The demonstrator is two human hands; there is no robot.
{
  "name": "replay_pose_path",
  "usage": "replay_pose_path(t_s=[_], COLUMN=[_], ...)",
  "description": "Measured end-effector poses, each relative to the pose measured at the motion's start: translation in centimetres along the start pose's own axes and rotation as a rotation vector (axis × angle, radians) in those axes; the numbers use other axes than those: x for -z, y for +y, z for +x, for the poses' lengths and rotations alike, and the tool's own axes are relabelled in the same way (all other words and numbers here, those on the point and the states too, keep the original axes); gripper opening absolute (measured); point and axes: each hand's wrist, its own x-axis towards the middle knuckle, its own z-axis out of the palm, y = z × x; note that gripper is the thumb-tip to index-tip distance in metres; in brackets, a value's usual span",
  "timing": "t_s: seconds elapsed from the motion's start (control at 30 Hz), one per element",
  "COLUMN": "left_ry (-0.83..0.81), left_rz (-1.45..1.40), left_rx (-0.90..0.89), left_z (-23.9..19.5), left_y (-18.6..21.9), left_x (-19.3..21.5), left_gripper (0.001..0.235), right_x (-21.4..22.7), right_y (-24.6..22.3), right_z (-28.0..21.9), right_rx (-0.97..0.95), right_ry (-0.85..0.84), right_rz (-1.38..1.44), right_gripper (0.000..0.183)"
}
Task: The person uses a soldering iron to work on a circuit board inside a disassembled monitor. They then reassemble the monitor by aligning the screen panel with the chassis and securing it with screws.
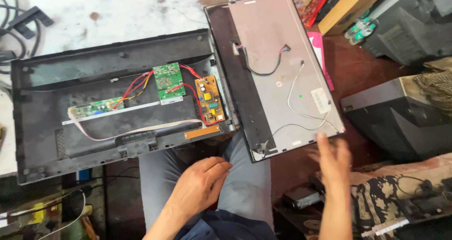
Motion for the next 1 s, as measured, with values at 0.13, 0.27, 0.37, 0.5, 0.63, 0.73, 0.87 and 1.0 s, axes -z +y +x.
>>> replay_pose_path(t_s=[0.13, 0.27, 0.37, 0.5, 0.63, 0.73, 0.87, 1.0], left_ry=[-0.208, -0.233, -0.174, -0.130, -0.119, -0.076, 0.109, 0.136], left_rz=[-0.191, -0.158, -0.106, -0.113, -0.102, -0.172, 0.143, 0.499], left_rx=[0.377, 0.339, 0.203, 0.186, 0.285, 0.279, -0.033, -0.148], left_z=[-0.1, -0.4, -0.7, -1.6, -2.0, -1.1, 4.6, 15.2], left_y=[0.5, 0.5, 0.2, -0.2, -0.1, 0.3, -2.0, -7.8], left_x=[-0.7, -2.1, -2.7, -2.1, -0.2, 1.5, 4.7, 6.2], left_gripper=[0.028, 0.029, 0.029, 0.027, 0.023, 0.021, 0.027, 0.033], right_x=[1.7, -1.3, -6.4, -12.8, -17.9, -21.2, -23.4, -23.7], right_y=[-4.0, -8.7, -11.2, -13.0, -14.4, -14.9, -14.7, -14.6], right_z=[-2.0, -1.1, 1.3, 4.4, 7.2, 8.9, 9.9, 10.2], right_rx=[0.855, 1.125, 1.210, 1.387, 1.342, 1.215, 1.161, 1.116], right_ry=[0.405, 0.104, -0.263, -0.473, -0.528, -0.602, -0.621, -0.632], right_rz=[-0.425, -0.578, -0.658, -0.695, -0.646, -0.600, -0.630, -0.625], right_gripper=[0.038, 0.008, 0.015, 0.015, 0.018, 0.021, 0.018, 0.015])
